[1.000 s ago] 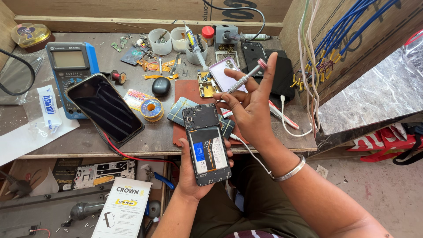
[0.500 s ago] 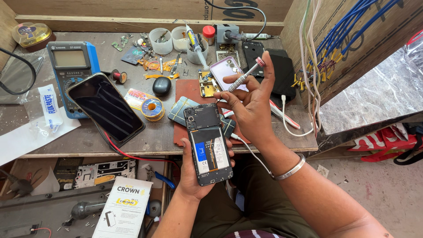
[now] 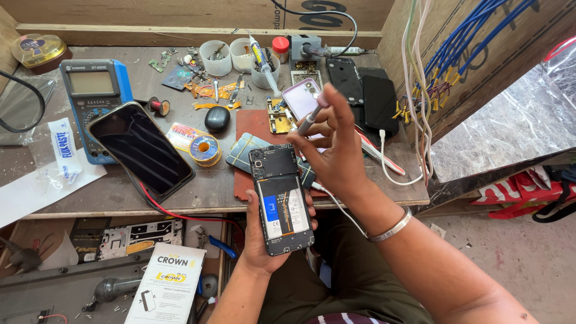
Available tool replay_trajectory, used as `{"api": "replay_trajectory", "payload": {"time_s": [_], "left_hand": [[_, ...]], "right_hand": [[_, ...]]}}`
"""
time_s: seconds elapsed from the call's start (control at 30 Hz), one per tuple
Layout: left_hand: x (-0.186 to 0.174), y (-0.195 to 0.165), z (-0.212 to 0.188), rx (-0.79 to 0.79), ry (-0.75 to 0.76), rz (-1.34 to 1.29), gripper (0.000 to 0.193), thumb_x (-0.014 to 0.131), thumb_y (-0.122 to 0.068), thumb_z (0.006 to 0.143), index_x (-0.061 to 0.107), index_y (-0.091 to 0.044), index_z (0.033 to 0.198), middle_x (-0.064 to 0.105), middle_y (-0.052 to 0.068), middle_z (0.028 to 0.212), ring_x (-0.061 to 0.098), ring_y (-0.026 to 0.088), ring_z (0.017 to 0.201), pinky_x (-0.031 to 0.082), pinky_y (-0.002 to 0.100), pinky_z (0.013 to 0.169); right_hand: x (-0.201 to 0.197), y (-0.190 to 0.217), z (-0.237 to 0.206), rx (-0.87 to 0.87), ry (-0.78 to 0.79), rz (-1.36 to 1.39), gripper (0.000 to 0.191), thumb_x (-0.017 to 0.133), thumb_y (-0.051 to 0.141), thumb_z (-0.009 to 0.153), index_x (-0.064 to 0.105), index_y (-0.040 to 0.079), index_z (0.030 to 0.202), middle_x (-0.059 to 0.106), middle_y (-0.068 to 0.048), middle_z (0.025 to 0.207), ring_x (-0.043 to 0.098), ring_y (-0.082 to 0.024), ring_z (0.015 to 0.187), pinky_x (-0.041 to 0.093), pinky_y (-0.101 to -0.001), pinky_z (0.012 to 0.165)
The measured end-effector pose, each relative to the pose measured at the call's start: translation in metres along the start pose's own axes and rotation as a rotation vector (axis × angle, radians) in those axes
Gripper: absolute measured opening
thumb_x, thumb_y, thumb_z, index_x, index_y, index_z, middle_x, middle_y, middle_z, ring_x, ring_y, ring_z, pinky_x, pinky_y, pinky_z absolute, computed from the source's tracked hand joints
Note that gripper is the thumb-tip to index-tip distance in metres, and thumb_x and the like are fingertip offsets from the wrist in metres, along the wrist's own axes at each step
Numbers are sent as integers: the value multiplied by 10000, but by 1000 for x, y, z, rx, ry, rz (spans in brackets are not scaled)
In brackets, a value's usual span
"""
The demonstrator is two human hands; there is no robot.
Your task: The person holds a black smartphone connected to a power adapter and observes the charging animation. They then pick up a disassembled purple smartphone, use a screwdriver to manipulate internal components, and place the back cover onto the chassis.
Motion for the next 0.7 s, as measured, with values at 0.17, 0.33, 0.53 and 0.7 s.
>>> {"api": "replay_trajectory", "payload": {"time_s": [0.17, 0.33, 0.53, 0.7], "left_hand": [[1, -1, 0, -5, -10, -33, 850, 465, -762, 941, 564, 0, 1304, 639, 142, 1099, 651, 229, 981, 571, 411, 823], [5, -2, -1, 1, 32, -51, 832, 478, -753, 954, 563, -6, 1310, 631, 141, 1096, 647, 227, 988, 560, 403, 816], [7, -1, -1, -7, 29, -51, 838, 486, -752, 958, 557, 6, 1307, 627, 140, 1096, 640, 229, 982, 554, 408, 821], [7, -1, 0, -21, 22, -46, 863, 484, -757, 925, 530, -31, 1389, 624, 135, 1076, 630, 220, 956, 547, 393, 807]], "right_hand": [[-13, 19, 3, -158, -30, -122, 596, 740, -40, 1016, 396, 82, 1487, 644, -152, 1247, 730, -234, 1157, 658, -325, 924], [-36, 37, 13, -242, -164, -252, 429, 844, 9, 977, 526, 45, 1264, 680, -52, 1023, 714, -125, 877, 607, -242, 760], [-31, 33, 16, -124, -131, -86, 313, 727, -9, 1051, 483, 6, 1246, 645, -79, 1079, 717, -132, 949, 619, -248, 817], [-33, 26, 18, -60, -80, -17, 285, 675, -4, 1016, 465, 12, 1208, 697, -79, 1039, 715, -135, 953, 574, -239, 809]]}}
Point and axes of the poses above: each hand's wrist, its own z-axis towards the middle knuckle, its own x-axis out of the palm, y = z × x, the point moved 10 cm from there along z, towards the middle knuckle
